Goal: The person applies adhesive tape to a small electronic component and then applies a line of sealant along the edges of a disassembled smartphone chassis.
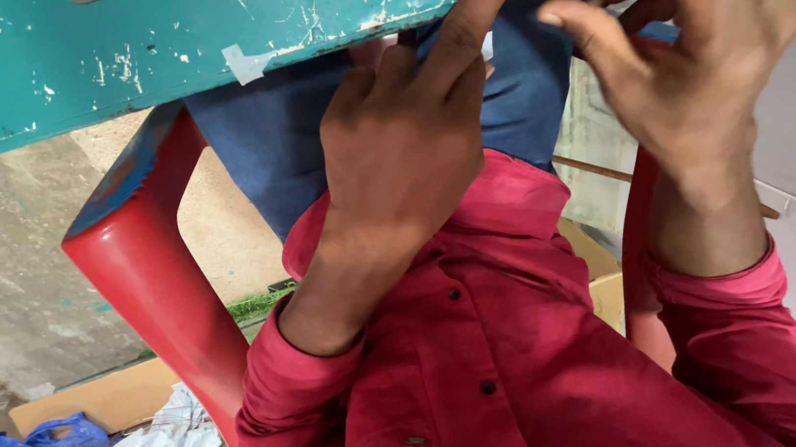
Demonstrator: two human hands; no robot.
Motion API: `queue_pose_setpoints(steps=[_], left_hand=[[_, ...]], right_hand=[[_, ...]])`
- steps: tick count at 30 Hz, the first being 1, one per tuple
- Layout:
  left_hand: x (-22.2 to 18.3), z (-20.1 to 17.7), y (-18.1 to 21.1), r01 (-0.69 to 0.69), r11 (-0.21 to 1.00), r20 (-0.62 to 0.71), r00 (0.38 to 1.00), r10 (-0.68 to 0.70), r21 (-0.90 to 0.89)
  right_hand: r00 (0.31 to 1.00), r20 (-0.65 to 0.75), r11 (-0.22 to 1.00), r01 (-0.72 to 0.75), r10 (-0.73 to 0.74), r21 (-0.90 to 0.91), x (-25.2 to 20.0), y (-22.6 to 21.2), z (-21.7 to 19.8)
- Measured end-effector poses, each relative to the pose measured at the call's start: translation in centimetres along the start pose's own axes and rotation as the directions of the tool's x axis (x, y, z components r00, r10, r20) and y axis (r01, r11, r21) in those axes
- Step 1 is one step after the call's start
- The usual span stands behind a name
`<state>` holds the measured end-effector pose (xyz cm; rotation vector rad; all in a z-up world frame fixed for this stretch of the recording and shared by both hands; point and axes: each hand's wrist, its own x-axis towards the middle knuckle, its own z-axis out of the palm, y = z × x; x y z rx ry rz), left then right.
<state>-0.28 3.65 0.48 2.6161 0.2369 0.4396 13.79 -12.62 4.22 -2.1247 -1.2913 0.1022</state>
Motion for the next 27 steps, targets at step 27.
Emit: queue_pose_setpoints(steps=[27], left_hand=[[0.3, -0.5, 0.0, -0.024, 0.994, 0.007, 1.0, 0.025, -0.103]], right_hand=[[0.995, 0.015, 0.99, 0.103, -0.102, -0.101, -0.4, 0.7, -0.1]])
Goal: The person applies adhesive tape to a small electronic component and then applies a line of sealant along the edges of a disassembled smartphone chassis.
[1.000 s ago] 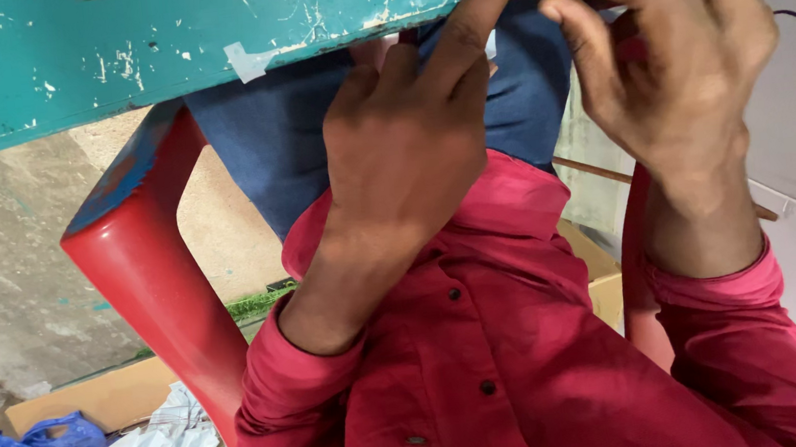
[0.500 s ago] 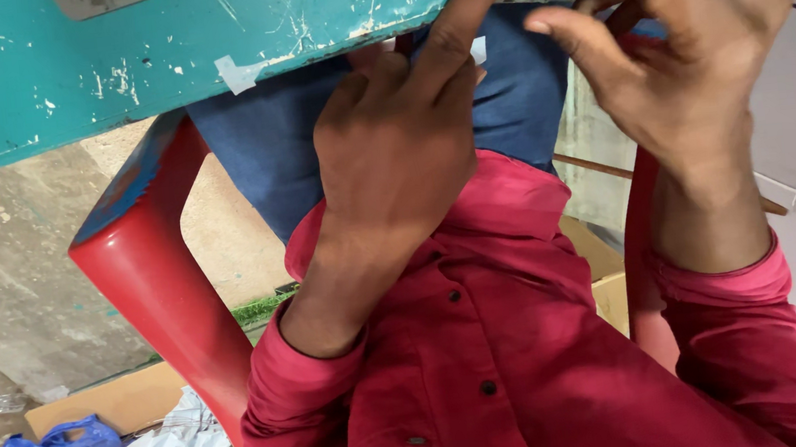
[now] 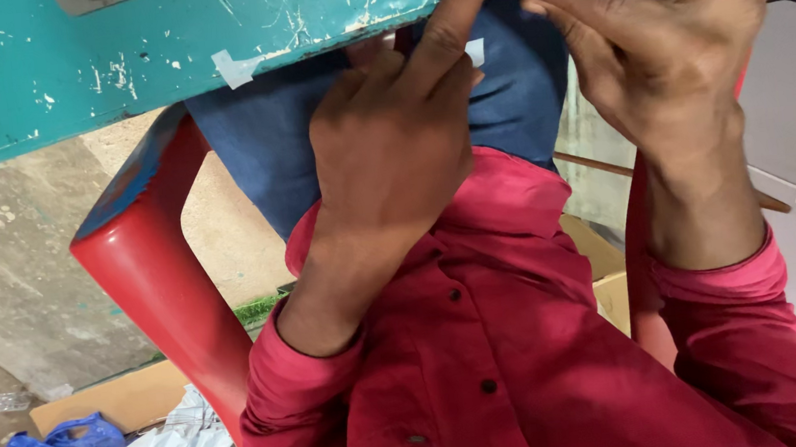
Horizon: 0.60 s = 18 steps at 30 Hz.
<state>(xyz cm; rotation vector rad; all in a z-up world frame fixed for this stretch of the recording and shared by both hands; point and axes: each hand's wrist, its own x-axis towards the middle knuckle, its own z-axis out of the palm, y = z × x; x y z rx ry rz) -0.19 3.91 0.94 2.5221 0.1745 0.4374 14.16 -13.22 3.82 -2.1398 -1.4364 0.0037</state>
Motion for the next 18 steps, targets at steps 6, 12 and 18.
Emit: queue_pose_setpoints(steps=[6, 12, 18], left_hand=[[0.2, -0.5, 0.0, -0.006, 1.0, 0.005, 1.0, 0.006, -0.018], [0.7, -1.2, 0.2, -0.01, 1.0, 0.032, 0.999, 0.011, -0.022], [0.8, -1.5, 0.3, 0.008, 0.999, 0.05, 0.999, -0.005, -0.046]], right_hand=[[0.985, 0.012, 0.929, 0.167, -0.173, -0.33, 1.6, -1.0, -0.2], [0.982, -0.06, 0.951, 0.157, -0.179, -0.265, 0.8, -0.3, 0.1], [0.972, -0.143, 0.973, 0.161, -0.185, -0.165, 0.0, 0.9, 1.2]])
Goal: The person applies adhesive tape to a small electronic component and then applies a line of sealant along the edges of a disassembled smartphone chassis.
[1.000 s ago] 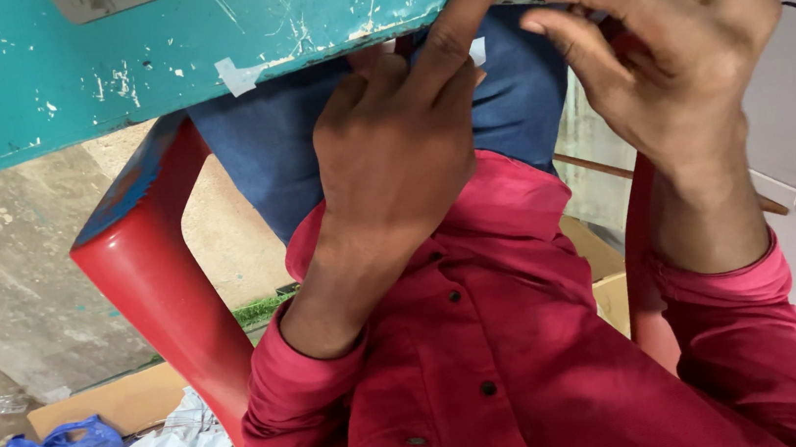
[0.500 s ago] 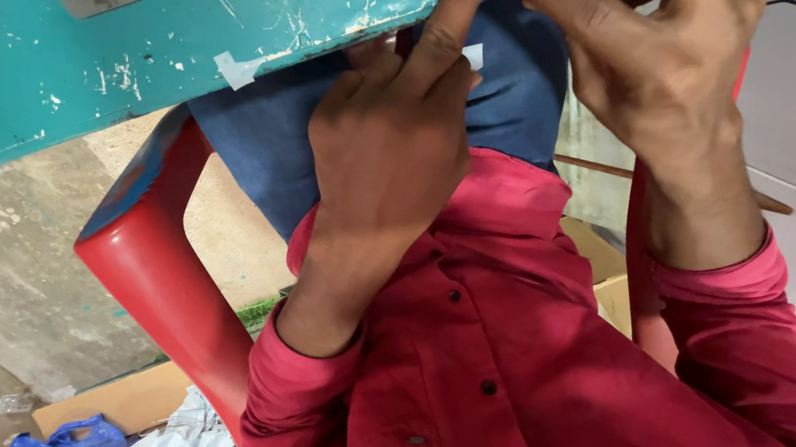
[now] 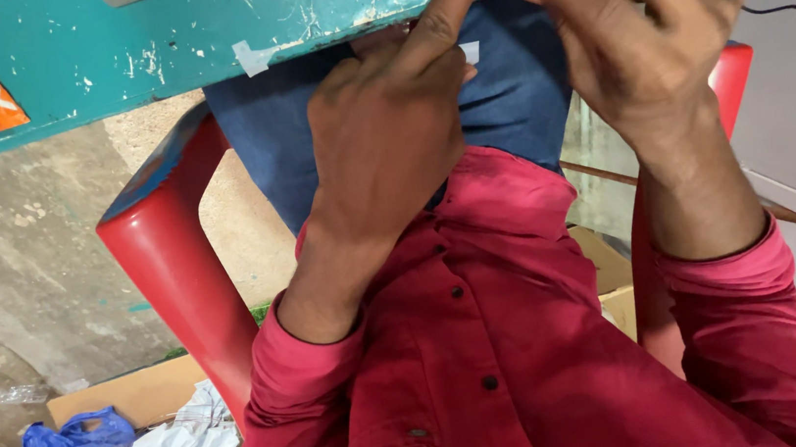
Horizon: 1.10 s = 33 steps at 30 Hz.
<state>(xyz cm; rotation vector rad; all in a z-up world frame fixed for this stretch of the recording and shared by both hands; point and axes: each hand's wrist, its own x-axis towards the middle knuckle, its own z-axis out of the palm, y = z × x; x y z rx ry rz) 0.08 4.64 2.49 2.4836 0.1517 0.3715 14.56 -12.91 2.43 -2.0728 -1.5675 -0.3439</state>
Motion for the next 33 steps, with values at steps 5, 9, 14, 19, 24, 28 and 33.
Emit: queue_pose_setpoints(steps=[5, 9, 14, 19, 24, 28, 33], left_hand=[[-0.2, 0.1, -0.3, -0.019, 0.999, -0.042, 0.999, 0.017, -0.027], [-0.2, 0.2, -0.2, -0.02, 1.0, -0.029, 0.999, 0.02, -0.02], [0.0, -0.3, 0.0, -0.019, 0.997, -0.031, 0.999, 0.017, -0.07], [0.3, -0.7, 0.1, -0.038, 0.995, -0.075, 0.997, 0.031, -0.092], [0.1, -0.5, -0.1, -0.007, 0.993, -0.023, 1.0, 0.004, -0.114], [0.2, -0.5, -0.3, -0.002, 0.99, -0.007, 1.0, 0.001, -0.143], [0.1, -0.6, -0.4, 0.007, 0.985, 0.011, 1.0, -0.005, -0.171]], right_hand=[[0.998, -0.003, 0.991, 0.064, -0.065, -0.118, 1.1, -0.5, 0.0], [0.998, 0.006, 0.986, 0.057, -0.057, -0.154, 1.4, -1.2, -0.1], [1.0, -0.011, 0.991, 0.017, -0.018, -0.132, 1.1, -1.4, 0.0], [1.0, -0.028, 0.998, -0.013, 0.012, -0.06, 0.5, -1.1, 0.2], [1.0, -0.018, 0.994, 0.013, -0.015, -0.113, 0.7, -1.0, 0.2], [1.0, -0.012, 0.993, 0.023, -0.025, -0.113, 0.5, -0.7, 0.3], [1.0, -0.005, 0.995, 0.012, -0.012, -0.101, 0.1, -0.7, 0.4]])
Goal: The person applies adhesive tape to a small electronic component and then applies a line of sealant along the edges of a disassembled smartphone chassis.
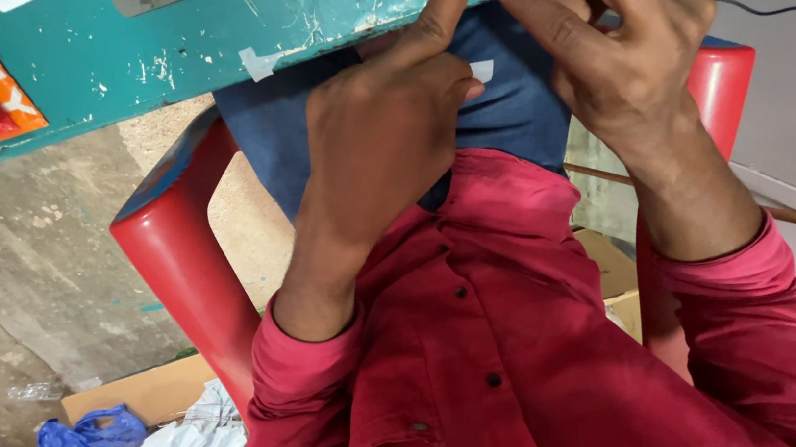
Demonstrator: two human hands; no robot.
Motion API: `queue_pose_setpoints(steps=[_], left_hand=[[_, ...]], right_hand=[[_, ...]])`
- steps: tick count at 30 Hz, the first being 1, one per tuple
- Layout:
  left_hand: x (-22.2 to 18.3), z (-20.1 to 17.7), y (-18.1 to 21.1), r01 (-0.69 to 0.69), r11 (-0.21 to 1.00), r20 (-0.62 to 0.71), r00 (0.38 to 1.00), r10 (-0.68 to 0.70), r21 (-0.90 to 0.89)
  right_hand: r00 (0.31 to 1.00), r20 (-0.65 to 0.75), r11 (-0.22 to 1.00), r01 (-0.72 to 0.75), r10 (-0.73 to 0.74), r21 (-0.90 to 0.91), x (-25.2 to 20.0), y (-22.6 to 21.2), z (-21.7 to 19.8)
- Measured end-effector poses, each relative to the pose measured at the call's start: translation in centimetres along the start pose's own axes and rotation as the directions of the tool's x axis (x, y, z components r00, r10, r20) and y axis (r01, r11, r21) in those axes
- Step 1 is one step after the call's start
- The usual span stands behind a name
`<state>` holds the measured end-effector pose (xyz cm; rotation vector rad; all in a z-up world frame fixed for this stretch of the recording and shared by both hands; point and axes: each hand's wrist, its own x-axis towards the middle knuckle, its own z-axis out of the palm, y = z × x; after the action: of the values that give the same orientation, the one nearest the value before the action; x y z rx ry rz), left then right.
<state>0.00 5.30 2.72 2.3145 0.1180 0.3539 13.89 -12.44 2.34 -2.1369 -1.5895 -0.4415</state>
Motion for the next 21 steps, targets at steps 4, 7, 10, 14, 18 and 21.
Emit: queue_pose_setpoints(steps=[4, 7, 10, 14, 18, 21], left_hand=[[0.4, -0.3, 0.2, 0.004, 0.999, 0.033, 0.999, -0.005, 0.037], [0.6, -0.4, 0.4, 0.034, 0.999, 0.049, 0.998, -0.035, 0.009], [0.7, -0.7, 0.5, 0.069, 0.998, 0.079, 0.995, -0.068, -0.012], [1.0, -1.2, 0.7, 0.148, 0.982, 0.125, 0.983, -0.133, -0.12], [1.2, -1.6, 0.7, 0.193, 0.968, 0.169, 0.972, -0.166, -0.16], [1.2, -1.6, 0.8, 0.207, 0.965, 0.175, 0.968, -0.178, -0.163]], right_hand=[[1.0, -0.009, 0.999, -0.016, 0.016, 0.046, -0.1, 0.2, -0.2], [0.999, -0.015, 0.998, -0.028, 0.029, 0.057, 0.1, 0.2, -0.1], [0.997, 0.034, 0.996, -0.067, 0.066, 0.054, 0.4, -0.2, -0.5], [0.977, 0.121, 0.982, -0.182, 0.175, 0.047, 1.3, -1.0, -1.5], [0.954, 0.206, 0.966, -0.24, 0.217, 0.096, 1.9, -1.2, -2.6], [0.942, 0.245, 0.954, -0.269, 0.231, 0.135, 2.2, -0.8, -2.9]])
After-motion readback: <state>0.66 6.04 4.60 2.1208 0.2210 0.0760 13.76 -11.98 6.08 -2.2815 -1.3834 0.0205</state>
